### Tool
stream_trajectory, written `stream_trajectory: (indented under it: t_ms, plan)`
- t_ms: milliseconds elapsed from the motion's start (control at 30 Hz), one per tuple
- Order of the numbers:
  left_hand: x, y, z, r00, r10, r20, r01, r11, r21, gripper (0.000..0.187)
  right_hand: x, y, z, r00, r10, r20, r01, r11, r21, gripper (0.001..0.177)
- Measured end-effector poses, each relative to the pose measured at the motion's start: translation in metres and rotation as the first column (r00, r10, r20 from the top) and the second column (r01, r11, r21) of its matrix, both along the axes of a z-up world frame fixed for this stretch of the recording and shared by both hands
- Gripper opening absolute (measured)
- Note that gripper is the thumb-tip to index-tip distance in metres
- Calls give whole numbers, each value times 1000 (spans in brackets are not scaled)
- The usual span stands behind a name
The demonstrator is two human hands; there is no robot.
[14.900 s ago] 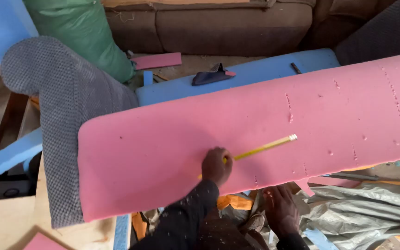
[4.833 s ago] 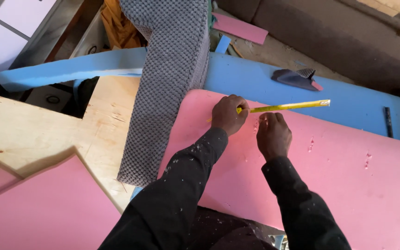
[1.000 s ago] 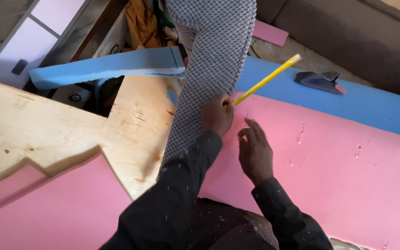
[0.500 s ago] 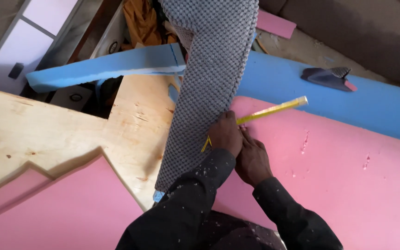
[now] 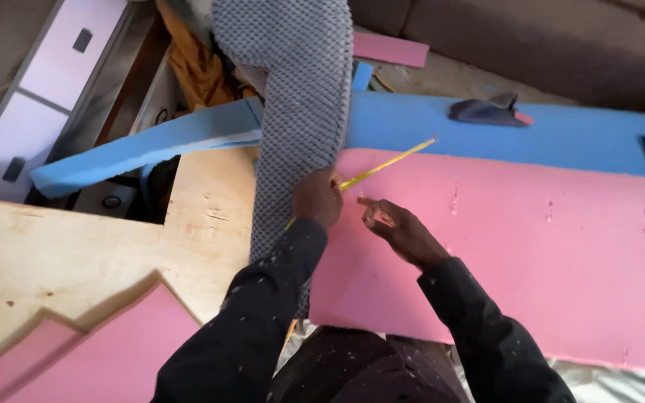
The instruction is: Measuring a piece of upholstery foam using a tape measure
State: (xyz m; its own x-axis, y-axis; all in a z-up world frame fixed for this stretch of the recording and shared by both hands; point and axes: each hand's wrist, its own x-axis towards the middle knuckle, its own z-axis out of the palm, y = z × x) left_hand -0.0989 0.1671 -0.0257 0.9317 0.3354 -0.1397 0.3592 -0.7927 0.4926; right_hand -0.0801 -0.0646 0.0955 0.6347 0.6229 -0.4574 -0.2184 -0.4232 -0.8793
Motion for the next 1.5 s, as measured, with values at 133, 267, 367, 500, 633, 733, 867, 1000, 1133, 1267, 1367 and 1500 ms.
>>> stream_trajectory:
  t_ms: [133,267,367,500,633,733,867,1000,1133,1267,1367,1500]
  plan:
    - [-46,-25,57,997,-73,28,72,997,21,13,-66,-60,-14,987,-155,35,156,988,-7,33]
    - [-83,-73,73,940,-260,221,266,964,2,13,-128,-120,-24,953,-296,-70,294,955,-32,30]
    - [-122,-125,67,918,-349,186,371,924,-97,10,-174,-165,-43,897,-405,-176,403,914,-50,26]
    - [-146,-194,50,885,-432,171,460,869,-184,6,-179,-208,-17,863,-479,-163,465,878,-114,32]
    - [-157,-267,40,848,-493,192,528,815,-238,4,-180,-262,-14,819,-559,-129,537,826,-172,34]
    - [-160,-322,35,831,-512,217,554,792,-255,2,-195,-312,-16,813,-580,-54,546,791,-275,31]
    - [-161,-396,29,851,-485,204,523,817,-240,4,-229,-381,-33,779,-617,108,618,729,-294,23]
    - [-160,-440,26,857,-470,214,503,852,-142,6,-256,-445,-41,731,-673,114,665,663,-344,24]
    - [-160,-451,19,871,-435,229,456,889,-49,8,-269,-488,-62,689,-724,15,684,644,-344,30]
    - [-160,-454,12,861,-452,232,468,884,-15,7,-265,-511,-84,680,-733,0,697,647,-310,23]
    - [-163,-451,0,849,-474,231,484,875,18,5,-253,-516,-93,756,-649,90,614,654,-441,24]
    - [-162,-445,7,840,-492,230,505,863,2,4,-229,-502,-102,768,-569,294,637,629,-446,27]
